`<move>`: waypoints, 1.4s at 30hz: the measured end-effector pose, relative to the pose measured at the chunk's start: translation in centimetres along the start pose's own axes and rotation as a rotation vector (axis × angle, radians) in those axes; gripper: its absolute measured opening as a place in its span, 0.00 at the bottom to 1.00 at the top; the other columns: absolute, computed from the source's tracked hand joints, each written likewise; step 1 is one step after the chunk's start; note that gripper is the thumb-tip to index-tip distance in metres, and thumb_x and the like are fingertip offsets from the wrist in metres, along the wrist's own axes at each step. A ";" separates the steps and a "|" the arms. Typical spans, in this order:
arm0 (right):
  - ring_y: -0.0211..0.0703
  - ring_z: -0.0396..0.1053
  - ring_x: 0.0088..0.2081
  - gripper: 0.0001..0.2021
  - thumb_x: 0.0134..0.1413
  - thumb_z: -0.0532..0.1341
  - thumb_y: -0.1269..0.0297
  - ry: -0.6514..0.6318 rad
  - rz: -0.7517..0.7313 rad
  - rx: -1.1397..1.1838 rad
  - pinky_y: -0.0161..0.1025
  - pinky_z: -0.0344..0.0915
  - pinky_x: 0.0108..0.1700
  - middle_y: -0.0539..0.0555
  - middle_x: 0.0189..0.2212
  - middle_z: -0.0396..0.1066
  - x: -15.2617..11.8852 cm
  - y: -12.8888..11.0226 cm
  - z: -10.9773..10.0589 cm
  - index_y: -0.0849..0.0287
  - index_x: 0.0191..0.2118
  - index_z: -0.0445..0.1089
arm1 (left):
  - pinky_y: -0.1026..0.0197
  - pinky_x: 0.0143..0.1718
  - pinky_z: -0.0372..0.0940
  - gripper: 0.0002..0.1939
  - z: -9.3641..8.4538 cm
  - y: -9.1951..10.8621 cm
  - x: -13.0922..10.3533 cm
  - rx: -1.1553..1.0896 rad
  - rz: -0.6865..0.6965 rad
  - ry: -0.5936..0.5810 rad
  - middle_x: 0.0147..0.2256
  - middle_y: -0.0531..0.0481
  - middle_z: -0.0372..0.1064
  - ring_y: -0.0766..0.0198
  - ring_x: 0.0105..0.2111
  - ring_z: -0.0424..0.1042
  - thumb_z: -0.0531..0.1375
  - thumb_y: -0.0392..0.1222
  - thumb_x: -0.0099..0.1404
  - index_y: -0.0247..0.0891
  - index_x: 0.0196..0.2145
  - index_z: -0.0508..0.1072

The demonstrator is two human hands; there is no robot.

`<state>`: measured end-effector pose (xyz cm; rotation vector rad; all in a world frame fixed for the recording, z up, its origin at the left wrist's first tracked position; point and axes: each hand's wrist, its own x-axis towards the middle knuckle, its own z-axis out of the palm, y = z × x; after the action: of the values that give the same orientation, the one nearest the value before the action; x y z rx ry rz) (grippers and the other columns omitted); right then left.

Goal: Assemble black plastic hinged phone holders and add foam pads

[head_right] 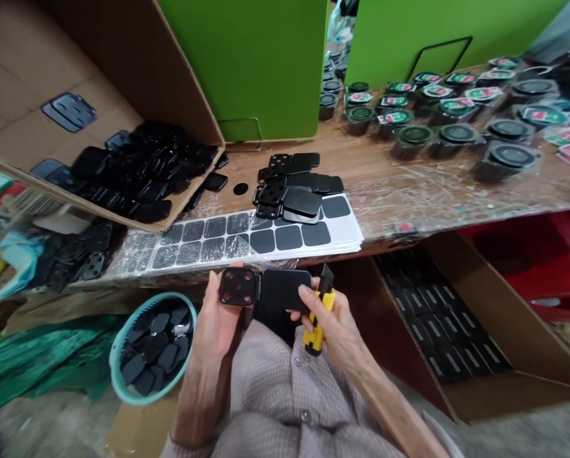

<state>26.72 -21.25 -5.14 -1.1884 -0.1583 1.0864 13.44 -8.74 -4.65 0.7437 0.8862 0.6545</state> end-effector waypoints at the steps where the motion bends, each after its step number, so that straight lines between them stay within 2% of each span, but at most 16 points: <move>1: 0.35 0.65 0.23 0.19 0.48 0.69 0.51 -0.010 0.001 -0.001 0.29 0.52 0.20 0.50 0.23 0.70 0.0 -0.1 0.0 0.58 0.36 0.66 | 0.63 0.30 0.65 0.24 0.2 0.1 -0.1 -0.012 0.011 0.004 0.38 0.50 0.74 0.62 0.34 0.71 0.60 0.61 0.59 0.43 0.45 0.76; 6: 0.30 0.56 0.17 0.16 0.54 0.64 0.50 -0.082 -0.036 0.000 0.32 0.51 0.22 0.50 0.21 0.70 0.1 -0.5 -0.4 0.58 0.38 0.68 | 0.62 0.26 0.63 0.18 0.7 0.6 -0.3 0.000 0.072 0.025 0.34 0.51 0.74 0.63 0.30 0.69 0.63 0.55 0.60 0.43 0.43 0.77; 11: 0.31 0.55 0.18 0.15 0.53 0.65 0.52 -0.086 -0.049 -0.011 0.32 0.48 0.21 0.51 0.22 0.70 0.4 -0.6 -1.0 0.59 0.38 0.70 | 0.61 0.27 0.63 0.17 0.6 0.7 -0.1 0.024 0.086 0.050 0.34 0.50 0.74 0.62 0.30 0.69 0.62 0.55 0.60 0.44 0.43 0.77; 14: 0.31 0.57 0.20 0.14 0.54 0.65 0.53 -0.090 -0.048 -0.006 0.31 0.49 0.21 0.50 0.22 0.69 0.4 -0.5 -0.9 0.58 0.38 0.70 | 0.61 0.28 0.63 0.16 0.6 0.5 0.0 -0.005 0.074 0.049 0.34 0.51 0.74 0.62 0.30 0.69 0.62 0.54 0.61 0.43 0.43 0.77; 18: 0.34 0.62 0.23 0.15 0.53 0.66 0.52 -0.088 -0.057 -0.018 0.29 0.52 0.21 0.51 0.23 0.69 0.2 -0.4 -0.4 0.59 0.38 0.70 | 0.62 0.31 0.65 0.16 0.8 0.3 -0.3 -0.030 0.084 0.046 0.38 0.50 0.74 0.62 0.33 0.71 0.62 0.53 0.62 0.43 0.43 0.76; 22: 0.32 0.61 0.22 0.17 0.49 0.69 0.52 -0.008 -0.007 -0.091 0.27 0.54 0.20 0.50 0.22 0.69 0.6 -1.4 -0.1 0.60 0.36 0.68 | 0.62 0.34 0.67 0.23 0.8 1.5 0.2 0.055 0.072 0.037 0.37 0.47 0.75 0.61 0.34 0.73 0.61 0.58 0.60 0.39 0.46 0.75; 24: 0.33 0.62 0.22 0.19 0.46 0.71 0.52 0.039 -0.029 -0.078 0.27 0.55 0.19 0.52 0.22 0.70 1.7 -2.7 -0.5 0.60 0.35 0.68 | 0.60 0.36 0.68 0.26 0.7 3.1 1.8 0.234 0.175 0.025 0.36 0.46 0.75 0.61 0.34 0.74 0.59 0.59 0.61 0.38 0.49 0.74; 26: 0.34 0.64 0.23 0.21 0.41 0.73 0.52 0.077 -0.093 -0.046 0.26 0.55 0.18 0.52 0.23 0.71 3.5 -4.7 -0.9 0.59 0.36 0.68 | 0.60 0.37 0.68 0.24 0.5 5.4 4.4 0.581 0.363 0.052 0.36 0.45 0.75 0.61 0.33 0.74 0.57 0.57 0.64 0.37 0.49 0.73; 28: 0.34 0.64 0.22 0.23 0.37 0.75 0.53 0.095 -0.159 -0.038 0.25 0.55 0.16 0.52 0.21 0.70 5.8 -7.1 -1.4 0.58 0.35 0.67 | 0.59 0.38 0.68 0.18 0.5 8.1 7.9 0.928 0.511 0.117 0.35 0.45 0.75 0.60 0.33 0.74 0.56 0.50 0.65 0.37 0.46 0.74; 30: 0.33 0.62 0.20 0.23 0.35 0.75 0.55 0.074 -0.203 -0.060 0.25 0.55 0.15 0.50 0.19 0.69 8.4 -9.4 -1.6 0.58 0.34 0.67 | 0.56 0.44 0.66 0.13 0.8 10.6 11.9 1.106 0.564 0.177 0.36 0.44 0.75 0.57 0.37 0.73 0.58 0.43 0.63 0.36 0.43 0.75; 33: 0.33 0.63 0.19 0.19 0.39 0.74 0.61 0.051 -0.235 -0.118 0.25 0.56 0.15 0.50 0.20 0.70 12.5 -12.3 -1.6 0.58 0.34 0.65 | 0.49 0.54 0.59 0.15 1.8 13.1 17.4 1.308 0.586 0.288 0.47 0.37 0.71 0.48 0.49 0.69 0.59 0.39 0.62 0.35 0.47 0.75; 35: 0.34 0.66 0.20 0.15 0.43 0.71 0.66 0.063 -0.232 -0.156 0.25 0.57 0.15 0.51 0.21 0.71 14.9 -13.7 -1.3 0.58 0.33 0.65 | 0.42 0.56 0.55 0.19 2.5 13.8 20.2 1.428 0.572 0.340 0.54 0.33 0.65 0.41 0.55 0.65 0.58 0.42 0.64 0.35 0.52 0.71; 37: 0.33 0.65 0.19 0.10 0.47 0.68 0.71 0.077 -0.206 -0.200 0.24 0.57 0.14 0.52 0.20 0.71 17.0 -14.8 -0.7 0.59 0.31 0.64 | 0.38 0.55 0.54 0.22 3.1 14.0 22.0 1.523 0.546 0.355 0.57 0.31 0.60 0.37 0.55 0.64 0.58 0.45 0.65 0.36 0.55 0.69; 39: 0.32 0.64 0.17 0.08 0.49 0.65 0.75 0.087 -0.174 -0.250 0.24 0.56 0.13 0.54 0.20 0.71 18.6 -15.5 -0.2 0.61 0.27 0.64 | 0.37 0.53 0.55 0.21 3.5 14.0 23.1 1.595 0.522 0.338 0.58 0.30 0.59 0.37 0.54 0.65 0.58 0.46 0.65 0.36 0.53 0.70; 42: 0.30 0.63 0.16 0.10 0.50 0.63 0.78 0.094 -0.110 -0.342 0.24 0.57 0.13 0.56 0.20 0.73 20.1 -16.0 0.2 0.63 0.23 0.65 | 0.40 0.51 0.59 0.15 3.5 13.7 23.3 1.651 0.507 0.297 0.56 0.30 0.60 0.38 0.53 0.66 0.57 0.42 0.66 0.34 0.48 0.73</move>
<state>46.53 -5.51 -0.59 -1.5152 -0.3426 0.9266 24.92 15.93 -2.50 2.4440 1.4756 0.3388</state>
